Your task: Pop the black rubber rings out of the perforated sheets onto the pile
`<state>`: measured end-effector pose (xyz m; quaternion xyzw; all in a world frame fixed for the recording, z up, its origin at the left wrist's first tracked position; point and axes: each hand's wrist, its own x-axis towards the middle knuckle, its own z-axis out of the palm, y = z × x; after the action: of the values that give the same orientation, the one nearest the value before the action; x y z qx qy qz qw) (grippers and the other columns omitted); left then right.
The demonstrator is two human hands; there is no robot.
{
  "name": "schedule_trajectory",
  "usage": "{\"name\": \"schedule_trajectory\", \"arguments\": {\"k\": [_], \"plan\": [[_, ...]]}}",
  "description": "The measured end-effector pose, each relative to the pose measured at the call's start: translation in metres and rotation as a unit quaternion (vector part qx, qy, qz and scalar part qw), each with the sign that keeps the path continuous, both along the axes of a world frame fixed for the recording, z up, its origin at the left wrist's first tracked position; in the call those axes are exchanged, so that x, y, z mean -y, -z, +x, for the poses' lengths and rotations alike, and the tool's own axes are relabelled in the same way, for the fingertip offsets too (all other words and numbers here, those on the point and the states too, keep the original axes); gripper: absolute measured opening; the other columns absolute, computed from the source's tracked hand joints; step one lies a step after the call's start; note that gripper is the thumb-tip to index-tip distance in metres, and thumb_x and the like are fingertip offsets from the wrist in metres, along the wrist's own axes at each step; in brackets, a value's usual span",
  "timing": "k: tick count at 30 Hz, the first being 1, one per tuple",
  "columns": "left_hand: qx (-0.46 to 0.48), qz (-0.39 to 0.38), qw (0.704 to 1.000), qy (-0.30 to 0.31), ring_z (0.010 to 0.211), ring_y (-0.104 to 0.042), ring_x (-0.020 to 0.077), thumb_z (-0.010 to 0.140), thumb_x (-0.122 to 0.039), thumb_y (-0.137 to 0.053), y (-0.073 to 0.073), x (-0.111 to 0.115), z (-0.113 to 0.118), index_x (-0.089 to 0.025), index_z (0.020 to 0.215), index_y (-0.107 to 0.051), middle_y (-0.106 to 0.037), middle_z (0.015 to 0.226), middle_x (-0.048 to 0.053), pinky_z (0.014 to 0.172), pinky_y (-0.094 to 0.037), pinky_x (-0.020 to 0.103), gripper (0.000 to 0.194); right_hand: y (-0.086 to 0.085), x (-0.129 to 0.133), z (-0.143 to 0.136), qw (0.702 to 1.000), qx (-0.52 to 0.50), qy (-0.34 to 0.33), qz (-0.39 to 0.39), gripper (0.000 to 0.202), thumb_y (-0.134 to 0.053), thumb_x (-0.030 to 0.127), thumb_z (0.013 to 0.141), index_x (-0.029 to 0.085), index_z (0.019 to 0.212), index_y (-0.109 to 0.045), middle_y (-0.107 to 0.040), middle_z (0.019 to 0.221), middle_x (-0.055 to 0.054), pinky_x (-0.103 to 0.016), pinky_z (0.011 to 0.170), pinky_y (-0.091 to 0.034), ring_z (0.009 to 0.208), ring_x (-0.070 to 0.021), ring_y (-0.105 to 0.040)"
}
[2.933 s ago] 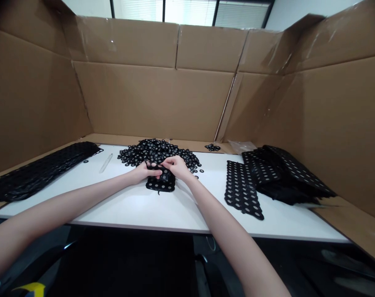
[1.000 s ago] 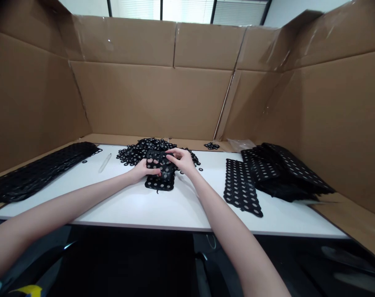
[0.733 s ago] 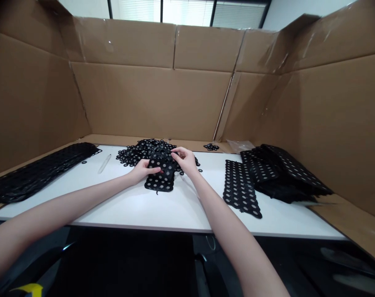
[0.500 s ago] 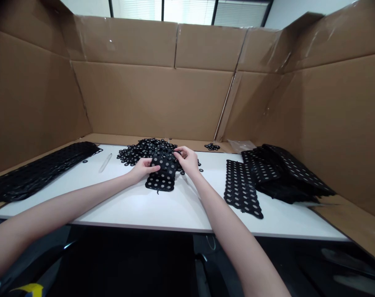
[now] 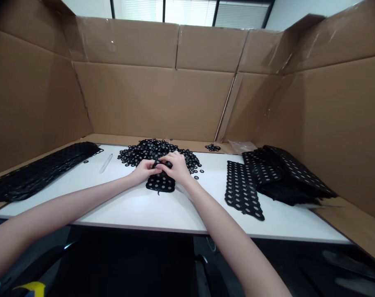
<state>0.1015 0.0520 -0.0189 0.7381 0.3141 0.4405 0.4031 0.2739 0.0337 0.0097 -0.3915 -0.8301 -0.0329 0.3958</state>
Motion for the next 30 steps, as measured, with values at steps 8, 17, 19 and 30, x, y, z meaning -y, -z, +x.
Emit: {"name": "schedule_trajectory", "arguments": {"k": [8, 17, 19, 30], "plan": [[-0.065, 0.055, 0.996, 0.011, 0.052, -0.030, 0.0082, 0.071, -0.040, -0.062, -0.004, 0.003, 0.001, -0.013, 0.055, -0.051, -0.035, 0.051, -0.005, 0.050, -0.022, 0.023, 0.033, 0.003, 0.000, -0.006, 0.993, -0.095, 0.006, -0.073, 0.008, -0.063, 0.029, 0.075, 0.022, 0.072, -0.065, -0.063, 0.070, -0.001, -0.031, 0.069, -0.036, 0.074, -0.0175, -0.052], [-0.067, 0.051, 0.996, 0.006, 0.050, -0.028, 0.0075, 0.072, -0.040, -0.060, -0.005, 0.003, 0.003, -0.014, 0.050, -0.043, -0.031, 0.050, -0.005, 0.049, -0.023, 0.023, 0.038, 0.008, 0.001, -0.017, 0.991, -0.070, 0.074, -0.086, 0.016, -0.051, 0.018, 0.078, 0.020, 0.065, -0.060, -0.064, 0.075, -0.001, -0.032, 0.074, -0.031, 0.078, -0.0176, -0.051], [-0.063, 0.044, 0.997, 0.011, 0.049, -0.029, 0.0073, 0.071, -0.040, -0.061, -0.005, 0.003, 0.003, -0.014, 0.050, -0.043, -0.032, 0.049, -0.006, 0.048, -0.022, 0.023, 0.038, 0.009, 0.000, -0.017, 0.990, -0.078, 0.073, -0.093, 0.017, -0.050, 0.017, 0.078, 0.020, 0.063, -0.059, -0.064, 0.074, -0.001, -0.031, 0.073, -0.032, 0.076, -0.0176, -0.051], [0.011, -0.051, 0.995, 0.087, 0.063, -0.051, 0.0126, 0.068, -0.038, -0.067, -0.003, 0.005, 0.002, -0.010, 0.072, -0.063, -0.057, 0.065, 0.000, 0.061, -0.038, 0.024, 0.028, 0.006, -0.016, -0.002, 0.974, -0.141, 0.160, -0.074, 0.021, -0.048, 0.024, 0.076, 0.022, 0.066, -0.066, -0.065, 0.069, -0.003, -0.035, 0.075, -0.032, 0.080, -0.0218, -0.052]]}}
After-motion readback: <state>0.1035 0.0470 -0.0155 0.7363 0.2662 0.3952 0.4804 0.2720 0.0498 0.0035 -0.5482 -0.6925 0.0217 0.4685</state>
